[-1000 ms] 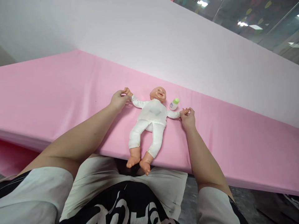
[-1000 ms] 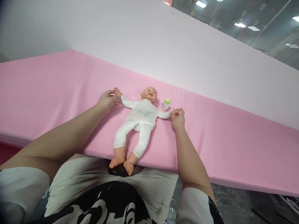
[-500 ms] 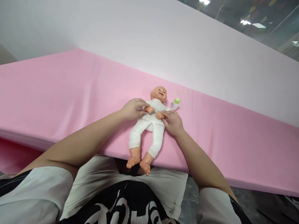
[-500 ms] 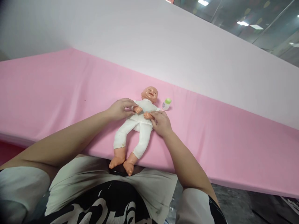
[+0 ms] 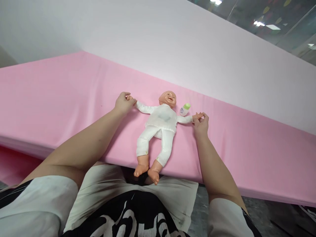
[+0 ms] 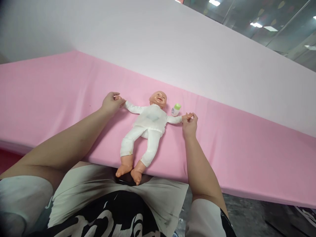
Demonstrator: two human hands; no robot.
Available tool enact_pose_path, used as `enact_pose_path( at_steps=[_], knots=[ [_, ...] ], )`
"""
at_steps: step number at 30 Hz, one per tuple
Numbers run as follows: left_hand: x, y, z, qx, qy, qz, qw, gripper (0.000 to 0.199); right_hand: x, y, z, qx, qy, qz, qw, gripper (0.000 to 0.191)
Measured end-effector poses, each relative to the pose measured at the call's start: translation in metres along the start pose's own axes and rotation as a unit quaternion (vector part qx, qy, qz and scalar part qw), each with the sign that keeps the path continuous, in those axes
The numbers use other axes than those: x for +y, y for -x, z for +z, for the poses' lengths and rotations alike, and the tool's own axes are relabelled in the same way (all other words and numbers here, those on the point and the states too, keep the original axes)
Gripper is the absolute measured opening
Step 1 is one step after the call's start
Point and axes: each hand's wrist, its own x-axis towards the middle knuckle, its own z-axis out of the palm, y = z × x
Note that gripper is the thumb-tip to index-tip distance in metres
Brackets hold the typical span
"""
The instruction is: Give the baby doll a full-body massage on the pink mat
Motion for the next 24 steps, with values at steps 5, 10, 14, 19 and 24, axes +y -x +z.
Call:
enact_pose_path(
  at_steps=[5,10,14,19,24],
  knots=[
    [-0.009,-0.006,0.002,0.010,-0.103,-0.009,0.995,0.035,0.021,-0.023,-0.011,0.045,-0.033,0.140,0.988,0.067],
    [-0.003,0.006,0.011,-0.058,-0.273,0.169,0.945,0.015,0.021,-0.028,-0.017,0.075,-0.019,0.144,0.987,0.063],
    [0.000,0.009,0.003,-0.088,-0.326,0.177,0.924,0.027,0.022,-0.029,-0.021,0.078,-0.007,0.149,0.986,0.062],
    [0.003,0.005,-0.012,-0.164,-0.362,0.162,0.903,0.037,0.020,-0.029,-0.021,0.067,0.002,0.153,0.986,0.061],
    [0.006,0.010,-0.010,-0.128,-0.346,0.225,0.902,0.028,0.016,-0.024,-0.017,0.067,-0.024,0.145,0.987,0.055]
  ],
)
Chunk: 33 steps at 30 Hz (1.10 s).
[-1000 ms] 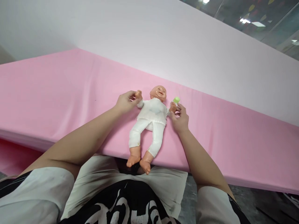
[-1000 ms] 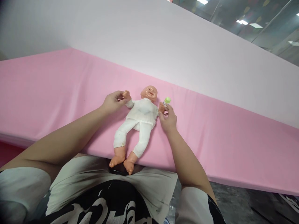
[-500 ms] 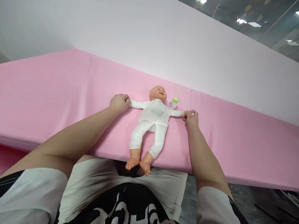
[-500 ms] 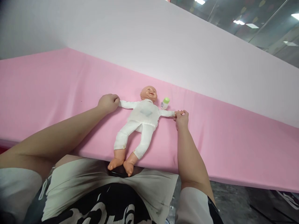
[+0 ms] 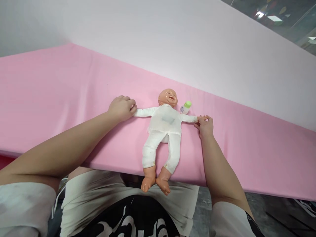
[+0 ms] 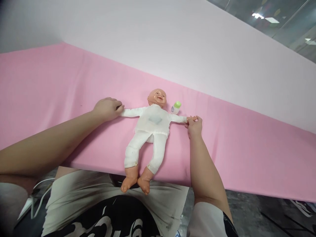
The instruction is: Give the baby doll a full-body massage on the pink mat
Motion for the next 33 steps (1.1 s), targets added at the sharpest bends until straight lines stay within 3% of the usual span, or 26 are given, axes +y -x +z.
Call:
enact_pose_path(
  at_steps=[3,5,7,10,14,17,21,24,29,33],
  knots=[
    [0.019,0.013,0.001,0.061,0.014,0.100,0.993,0.033,-0.002,0.008,0.003,-0.023,-0.028,-0.045,0.998,0.054],
    [0.039,0.028,0.001,0.012,0.042,0.195,0.980,0.045,-0.005,0.015,0.006,-0.027,-0.040,-0.085,0.995,0.056],
    [0.060,0.045,0.001,-0.052,0.075,0.307,0.947,0.057,-0.010,0.024,0.010,-0.025,-0.042,-0.128,0.990,0.057],
    [0.087,0.069,0.002,-0.071,0.111,0.423,0.897,0.071,-0.019,0.039,0.019,-0.036,-0.025,-0.208,0.977,0.056],
    [0.105,0.080,0.008,-0.005,0.131,0.502,0.855,0.061,-0.028,0.061,0.033,-0.054,0.053,-0.295,0.952,0.053],
    [0.106,0.075,0.013,0.060,0.160,0.493,0.853,0.054,-0.028,0.073,0.045,-0.088,0.134,-0.359,0.919,0.048],
    [0.098,0.060,0.011,0.154,0.189,0.399,0.884,0.050,-0.022,0.075,0.058,-0.157,0.254,-0.496,0.816,0.043],
    [0.090,0.045,0.010,0.138,0.184,0.332,0.915,0.047,-0.019,0.072,0.064,-0.204,0.284,-0.527,0.775,0.044],
    [0.082,0.021,0.021,0.015,0.144,0.279,0.949,0.047,-0.022,0.073,0.067,-0.228,0.296,-0.507,0.777,0.042],
    [0.084,0.023,0.025,0.028,0.139,0.277,0.950,0.039,-0.023,0.075,0.064,-0.207,0.285,-0.445,0.824,0.044]
  ],
)
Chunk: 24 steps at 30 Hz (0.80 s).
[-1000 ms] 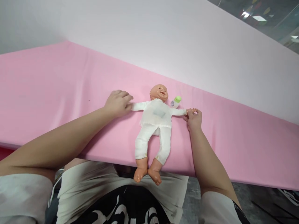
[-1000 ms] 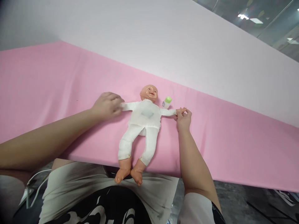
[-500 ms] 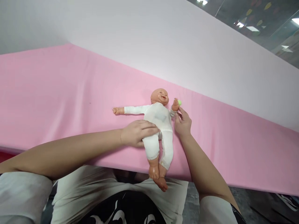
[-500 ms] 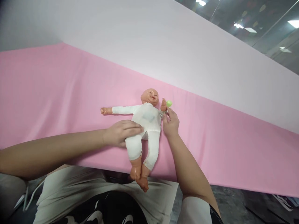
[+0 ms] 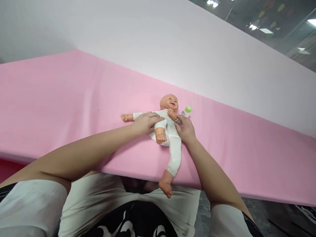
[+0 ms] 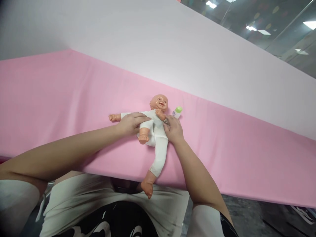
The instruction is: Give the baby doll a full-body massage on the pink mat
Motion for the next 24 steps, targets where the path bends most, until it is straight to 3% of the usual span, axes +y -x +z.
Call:
enact_pose_path(
  at_steps=[4,7,12,17,20,24],
  knots=[
    [0.016,0.010,-0.009,0.060,0.017,0.047,0.997,0.033,0.015,0.004,-0.005,0.053,-0.068,0.156,0.984,0.049],
    [0.030,0.017,-0.019,0.074,0.060,0.102,0.990,0.032,0.033,0.006,-0.012,0.108,-0.142,0.215,0.960,0.051],
    [0.056,0.024,-0.024,-0.004,0.118,0.174,0.978,0.025,0.067,0.011,-0.028,0.189,-0.210,0.271,0.920,0.069],
    [0.067,0.026,-0.018,-0.055,0.136,0.177,0.973,0.023,0.096,0.015,-0.039,0.118,-0.080,0.398,0.906,0.063],
    [0.062,0.025,-0.016,-0.031,0.179,0.146,0.972,0.025,0.093,0.015,-0.039,0.115,-0.078,0.396,0.908,0.066],
    [0.044,0.019,-0.017,0.055,0.188,0.082,0.977,0.025,0.060,0.012,-0.029,0.186,-0.220,0.291,0.912,0.078]
  ],
)
